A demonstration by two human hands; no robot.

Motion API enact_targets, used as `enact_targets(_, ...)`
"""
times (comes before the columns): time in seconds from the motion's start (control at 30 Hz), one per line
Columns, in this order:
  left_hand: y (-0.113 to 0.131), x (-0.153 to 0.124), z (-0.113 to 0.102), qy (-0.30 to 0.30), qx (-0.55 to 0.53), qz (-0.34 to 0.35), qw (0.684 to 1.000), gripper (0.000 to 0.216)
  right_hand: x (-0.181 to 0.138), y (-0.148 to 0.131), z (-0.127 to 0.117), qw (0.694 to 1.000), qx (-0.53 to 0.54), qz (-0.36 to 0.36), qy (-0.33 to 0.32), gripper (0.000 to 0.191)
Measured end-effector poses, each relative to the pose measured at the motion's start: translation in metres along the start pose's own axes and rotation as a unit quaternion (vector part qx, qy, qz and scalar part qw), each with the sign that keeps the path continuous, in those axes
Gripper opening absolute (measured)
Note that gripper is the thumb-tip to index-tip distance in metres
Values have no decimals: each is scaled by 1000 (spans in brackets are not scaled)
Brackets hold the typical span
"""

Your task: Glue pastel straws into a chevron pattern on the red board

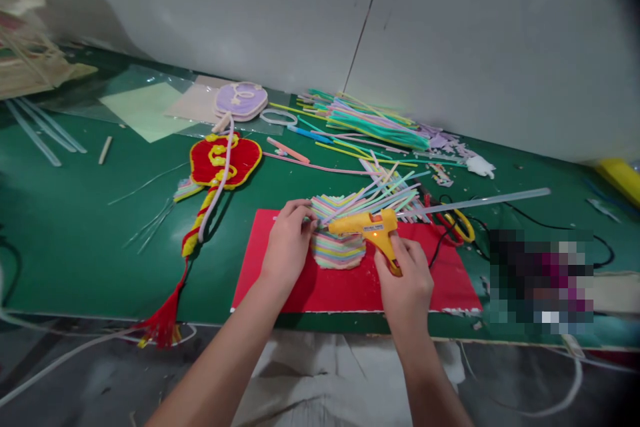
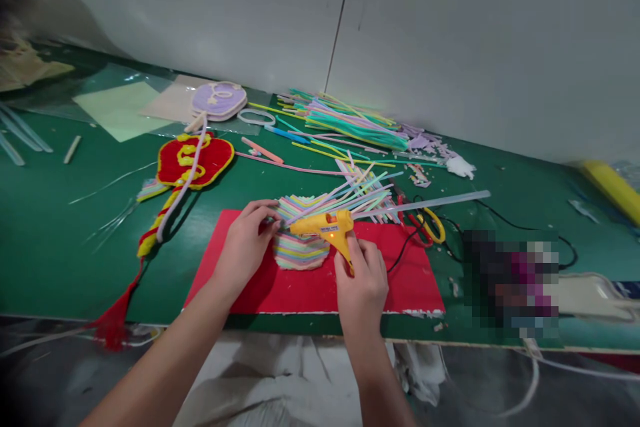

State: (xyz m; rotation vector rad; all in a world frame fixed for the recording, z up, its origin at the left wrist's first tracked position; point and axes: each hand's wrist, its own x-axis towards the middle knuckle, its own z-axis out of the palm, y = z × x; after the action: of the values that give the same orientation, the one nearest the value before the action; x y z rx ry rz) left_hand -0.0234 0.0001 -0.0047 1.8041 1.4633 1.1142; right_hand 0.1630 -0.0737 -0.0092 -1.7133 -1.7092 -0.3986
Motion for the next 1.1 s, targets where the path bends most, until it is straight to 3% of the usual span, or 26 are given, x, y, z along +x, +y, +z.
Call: enact_targets(1.1, 4, 3, -3, -10, 21, -16, 1000, 16, -10, 9, -9, 999, 0, 31, 9, 29)
